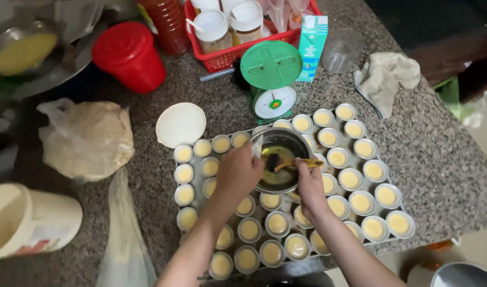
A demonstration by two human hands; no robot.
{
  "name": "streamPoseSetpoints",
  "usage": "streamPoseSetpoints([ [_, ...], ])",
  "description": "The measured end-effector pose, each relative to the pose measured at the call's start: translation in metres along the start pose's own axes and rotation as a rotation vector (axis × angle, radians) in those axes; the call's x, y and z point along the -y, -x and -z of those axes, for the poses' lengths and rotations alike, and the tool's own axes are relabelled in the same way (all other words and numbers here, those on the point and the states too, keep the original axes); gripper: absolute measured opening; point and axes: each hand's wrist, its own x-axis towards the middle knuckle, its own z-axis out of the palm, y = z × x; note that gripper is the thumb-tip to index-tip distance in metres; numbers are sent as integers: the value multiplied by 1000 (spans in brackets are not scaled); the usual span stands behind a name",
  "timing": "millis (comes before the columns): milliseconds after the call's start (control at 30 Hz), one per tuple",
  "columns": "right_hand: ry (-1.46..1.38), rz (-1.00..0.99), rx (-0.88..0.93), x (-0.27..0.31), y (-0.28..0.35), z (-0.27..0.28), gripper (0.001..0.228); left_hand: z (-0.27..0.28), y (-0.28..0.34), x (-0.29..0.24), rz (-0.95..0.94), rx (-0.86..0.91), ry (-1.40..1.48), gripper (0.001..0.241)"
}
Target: Pipe batter into small metal molds on a tray and brush the tops with a liquid glaze.
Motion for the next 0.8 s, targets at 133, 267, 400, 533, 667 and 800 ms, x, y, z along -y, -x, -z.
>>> streamPoseSetpoints([
  [133, 56, -38, 83, -3, -16, 16, 58, 66, 45, -61, 60, -92, 159, 47],
  [267, 76, -53, 183, 1, -21, 12, 54, 55, 56, -49, 144, -59, 218, 39],
  [400, 89, -49, 214, 18, -6, -6, 61, 68, 70, -62, 153, -160, 265, 36],
  [533, 90, -51, 185, 6, -12, -17, 66, 40, 53, -12, 169, -38, 202, 32],
  [667, 138, -69, 92, 18, 2, -33, 79, 53, 27, 18, 240, -260, 373, 31],
  [800, 26, -84, 24, -5, -20, -29, 69, 81, 3, 39, 214, -334, 327, 27],
])
